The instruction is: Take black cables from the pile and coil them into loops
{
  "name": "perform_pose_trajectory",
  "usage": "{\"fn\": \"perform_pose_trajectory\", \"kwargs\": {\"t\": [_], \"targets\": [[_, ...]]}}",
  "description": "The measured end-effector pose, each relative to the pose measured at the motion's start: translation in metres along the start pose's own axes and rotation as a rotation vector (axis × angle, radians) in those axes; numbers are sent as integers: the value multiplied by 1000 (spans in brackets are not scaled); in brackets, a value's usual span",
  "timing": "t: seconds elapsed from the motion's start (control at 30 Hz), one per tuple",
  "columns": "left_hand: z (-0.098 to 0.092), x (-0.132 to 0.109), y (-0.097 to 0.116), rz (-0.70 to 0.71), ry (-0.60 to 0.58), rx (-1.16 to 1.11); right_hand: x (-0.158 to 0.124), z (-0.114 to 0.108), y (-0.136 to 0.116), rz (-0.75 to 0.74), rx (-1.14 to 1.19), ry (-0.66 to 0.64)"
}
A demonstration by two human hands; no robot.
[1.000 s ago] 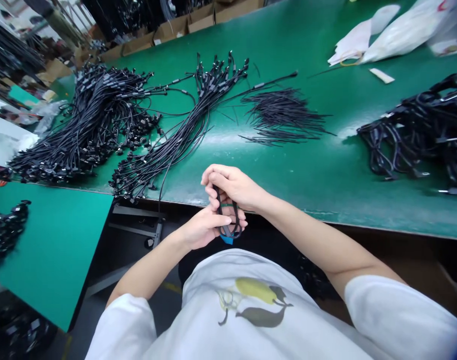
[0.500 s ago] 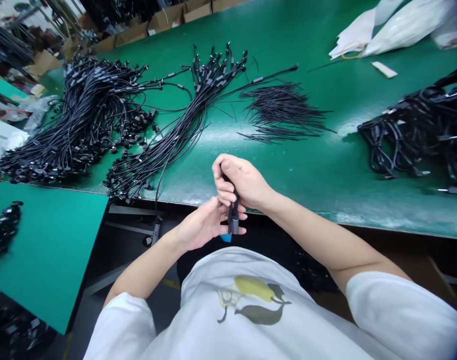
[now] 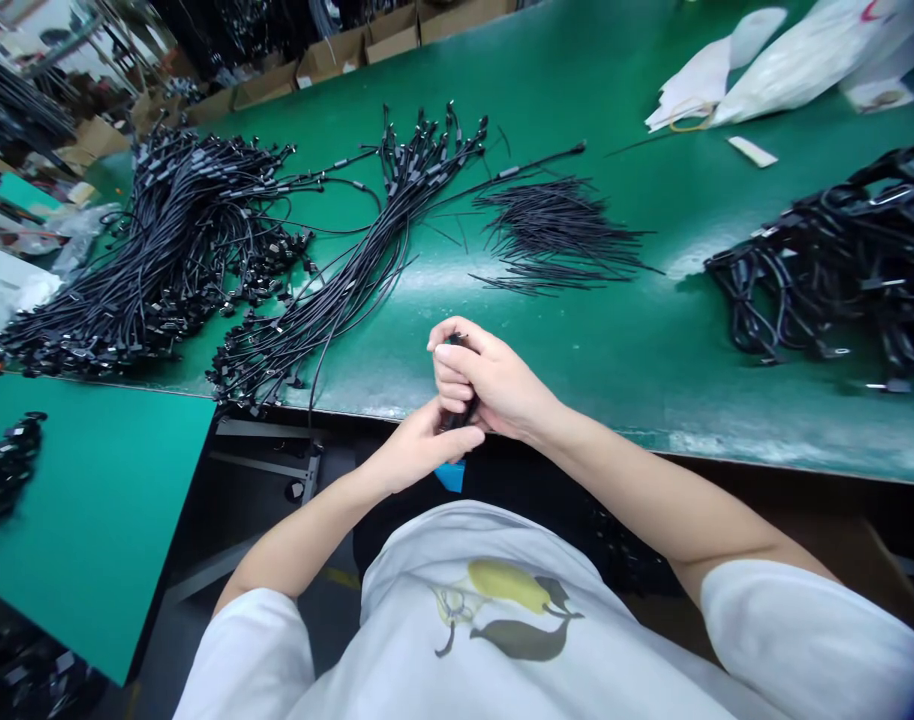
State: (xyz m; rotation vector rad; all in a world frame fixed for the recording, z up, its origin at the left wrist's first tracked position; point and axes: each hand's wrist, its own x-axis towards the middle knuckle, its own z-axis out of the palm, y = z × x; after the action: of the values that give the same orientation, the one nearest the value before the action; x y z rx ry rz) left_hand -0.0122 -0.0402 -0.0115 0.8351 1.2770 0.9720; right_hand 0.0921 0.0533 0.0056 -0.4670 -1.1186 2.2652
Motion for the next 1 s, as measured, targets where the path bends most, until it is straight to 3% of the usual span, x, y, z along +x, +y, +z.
{"fn": "perform_pose_trajectory", "kwargs": {"t": [0.1, 0.2, 0.37, 0.43, 0.5, 0.63, 0.7, 0.77, 0.9, 1.0], "targets": [[2, -1, 4, 35, -151, -29, -2, 3, 1, -52, 43, 35], [2, -4, 4, -5, -177, 60, -1, 2, 0, -26, 61, 0], [1, -4, -11, 6, 35, 230, 2, -2, -3, 14, 71, 52], [1, -1, -14, 21, 71, 184, 0, -2, -4, -2, 39, 94], [-1, 2, -13, -22, -50, 24, -2, -3, -5, -6, 47, 94], [-2, 5, -4, -217, -451, -346, -5, -8, -7, 48, 140, -77], [1, 4, -4, -272, -508, -486, -3, -11, -7, 81, 187, -140], [5, 3, -8, -268, -452, -590, 0, -14, -4, 84, 233, -134], [16, 2, -15, -184, -244, -679, 11, -17, 5, 21, 256, 37], [24, 4, -12, -202, -205, -689, 18, -19, 11, -9, 208, 140]]}}
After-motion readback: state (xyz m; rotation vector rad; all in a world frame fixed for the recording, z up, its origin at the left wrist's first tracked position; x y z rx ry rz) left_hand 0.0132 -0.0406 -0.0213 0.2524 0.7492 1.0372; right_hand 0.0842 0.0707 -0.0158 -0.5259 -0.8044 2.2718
